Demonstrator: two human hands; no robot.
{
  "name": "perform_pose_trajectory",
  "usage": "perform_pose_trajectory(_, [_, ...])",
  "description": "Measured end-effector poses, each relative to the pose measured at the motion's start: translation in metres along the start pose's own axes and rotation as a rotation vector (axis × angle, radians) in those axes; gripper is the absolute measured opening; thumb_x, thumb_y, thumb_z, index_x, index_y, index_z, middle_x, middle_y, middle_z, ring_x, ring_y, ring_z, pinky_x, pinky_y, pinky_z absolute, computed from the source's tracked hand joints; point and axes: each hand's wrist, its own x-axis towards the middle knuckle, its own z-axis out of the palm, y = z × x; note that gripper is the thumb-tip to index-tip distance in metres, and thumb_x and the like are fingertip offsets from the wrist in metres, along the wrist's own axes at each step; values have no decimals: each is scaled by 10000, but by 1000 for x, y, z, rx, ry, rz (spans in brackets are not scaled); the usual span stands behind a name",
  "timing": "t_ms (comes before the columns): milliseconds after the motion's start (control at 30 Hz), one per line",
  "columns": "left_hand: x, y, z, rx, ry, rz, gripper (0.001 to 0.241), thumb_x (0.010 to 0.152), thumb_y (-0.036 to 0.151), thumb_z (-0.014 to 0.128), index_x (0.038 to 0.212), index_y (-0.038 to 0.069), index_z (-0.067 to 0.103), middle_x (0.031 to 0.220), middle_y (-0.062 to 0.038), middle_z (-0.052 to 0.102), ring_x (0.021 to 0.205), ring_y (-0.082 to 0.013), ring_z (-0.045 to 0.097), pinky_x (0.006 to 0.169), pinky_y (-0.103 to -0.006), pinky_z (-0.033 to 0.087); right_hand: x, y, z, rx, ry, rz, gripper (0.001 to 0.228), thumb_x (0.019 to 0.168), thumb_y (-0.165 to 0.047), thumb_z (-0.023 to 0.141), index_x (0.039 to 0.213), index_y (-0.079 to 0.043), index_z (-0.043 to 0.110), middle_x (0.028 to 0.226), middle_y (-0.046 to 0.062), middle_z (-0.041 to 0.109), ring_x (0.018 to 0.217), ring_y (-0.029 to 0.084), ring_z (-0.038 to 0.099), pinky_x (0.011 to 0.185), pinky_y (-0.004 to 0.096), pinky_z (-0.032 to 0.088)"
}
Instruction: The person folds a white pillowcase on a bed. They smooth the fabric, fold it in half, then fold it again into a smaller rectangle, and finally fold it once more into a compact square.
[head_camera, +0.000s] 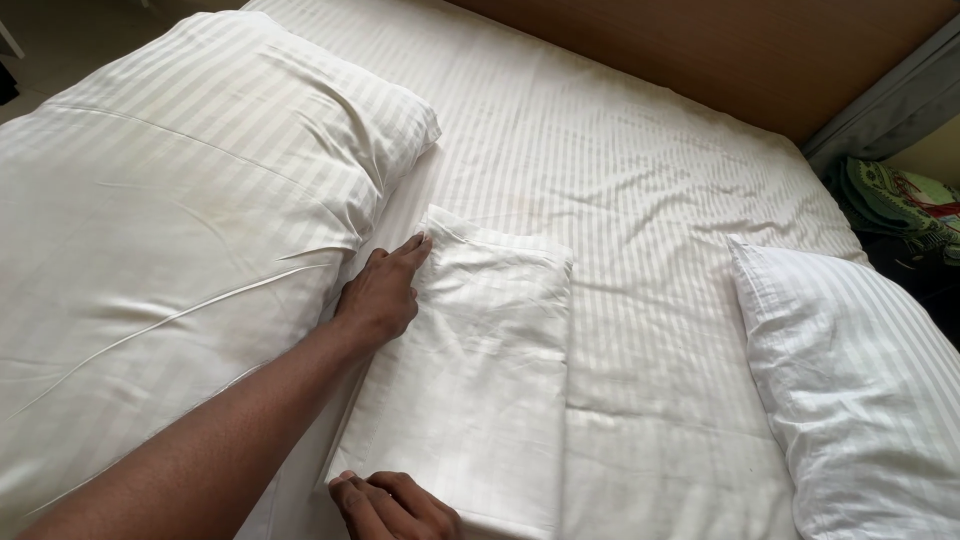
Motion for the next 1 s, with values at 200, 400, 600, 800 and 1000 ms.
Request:
perform_pose_trajectory(200, [-11,9,-5,-1,-29,-26,781,934,-41,574,1605,231,281,1697,218,206,1292,-184,513,1038,-349,545,-3,2,1,94,-44,12,68,1013,-100,787,1056,-48,790,891,82,792,887,200,786,748,337,648])
perform_pose_trajectory(400, [-24,16,31,448,67,53,771,891,14,571,1588,79,248,1732,-177,46,1450,-319,317,1044,-403,465,-11,3,1,156,-147,-8,207,1028,-63,667,1204,-42,774,1161,141,775,1145,270,709,972,433,575])
perform_pose_trajectory(600, [-41,30,65,233,204,310,665,1065,427,362,1561,-6,264,1684,-180,162,1551,-330,145,1252,-470,141,-31,16,23,130,-219,-54,259,951,-45,696,1198,-44,770,1189,164,734,1192,317,665,1032,469,538])
perform_pose_trajectory(800, [-54,22,57,229,143,260,853,1009,640,325,1559,0,203,1654,-185,147,1541,-343,88,1232,-468,104,-8,24,-23,154,-292,-110,233,994,-97,706,1221,-83,756,1278,116,746,1248,289,663,1002,426,537])
perform_pose_trajectory(1000, [-73,14,75,183,228,372,785,1043,560,325,1554,-30,238,1661,-208,191,1553,-327,135,1244,-453,116,35,49,-132,201,-546,597,162,872,-157,724,1029,-135,759,1067,63,814,1036,208,783,949,352,605])
